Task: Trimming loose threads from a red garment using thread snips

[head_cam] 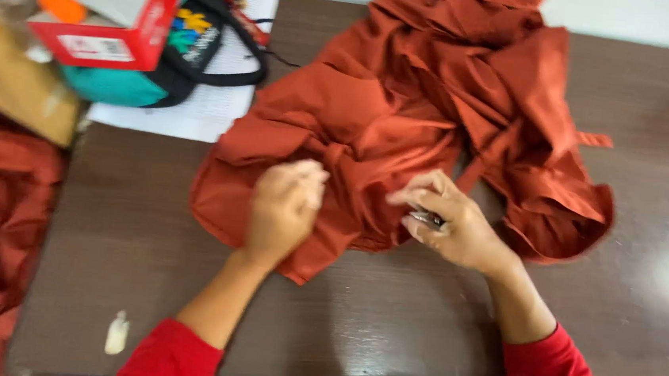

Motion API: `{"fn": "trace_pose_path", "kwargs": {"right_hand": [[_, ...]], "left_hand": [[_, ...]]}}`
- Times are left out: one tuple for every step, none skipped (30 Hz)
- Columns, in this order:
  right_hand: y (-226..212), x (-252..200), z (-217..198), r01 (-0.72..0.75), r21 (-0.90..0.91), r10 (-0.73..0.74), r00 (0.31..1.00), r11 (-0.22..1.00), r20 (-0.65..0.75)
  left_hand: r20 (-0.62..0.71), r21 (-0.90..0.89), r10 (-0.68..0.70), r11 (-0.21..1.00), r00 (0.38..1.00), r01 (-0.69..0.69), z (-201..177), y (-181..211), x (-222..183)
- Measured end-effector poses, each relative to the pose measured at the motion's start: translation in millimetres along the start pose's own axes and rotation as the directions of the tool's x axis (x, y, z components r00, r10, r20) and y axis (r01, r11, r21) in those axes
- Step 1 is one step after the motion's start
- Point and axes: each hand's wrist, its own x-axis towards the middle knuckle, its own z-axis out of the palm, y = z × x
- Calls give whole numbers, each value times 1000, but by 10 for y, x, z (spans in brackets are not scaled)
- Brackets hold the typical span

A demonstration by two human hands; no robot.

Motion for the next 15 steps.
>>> {"fn": "trace_pose_path", "kwargs": {"right_hand": [[59,62,163,0,13,-1,999,1000,46],[159,-11,221,29,37,-32,998,999,61],[267,-85,311,-49,118,38,995,992,87],[386,-152,405,-129,193,106,987,973,124],[321,-211,452,-112,205,82,986,972,146],[279,-274,474,-229,230,173,956,946,239],[259,-392,418,-352,224,276,910,909,310],[141,-307,451,-344,217,269,912,914,311],[-23,-290,453,-355,259,197,851,898,486],[-173,-261,444,-376,297,109,761,878,640],[-279,-165,366,-382,288,126,766,878,630],[-374,-68,286,-342,359,96,826,868,556],[-465,6,263,-287,431,61,882,856,468],[-275,-15,189,-284,427,70,890,858,451],[-107,-46,112,-278,219,260,959,935,111]], "left_hand": [[-10,38,121,992,993,-121,-6,23,-43],[-13,78,113,991,993,-112,-16,91,17],[-13,17,142,990,990,-142,-41,151,45],[-14,-45,171,984,985,-171,-55,202,76],[-20,-15,156,988,988,-157,-91,128,76],[2,118,69,991,998,-69,-109,62,84],[11,223,-5,975,1000,3,-24,23,136],[0,225,-4,974,1000,4,-128,-36,130],[148,219,-209,960,967,174,-204,-55,129],[294,239,-394,912,871,332,-262,-77,144],[301,222,-381,919,874,325,-259,-69,139],[347,264,-377,918,859,297,-244,-63,133],[391,311,-369,915,843,256,-256,-76,96],[397,299,-350,923,848,240,-207,-59,62],[447,306,-272,942,852,140,-182,-27,10]]}}
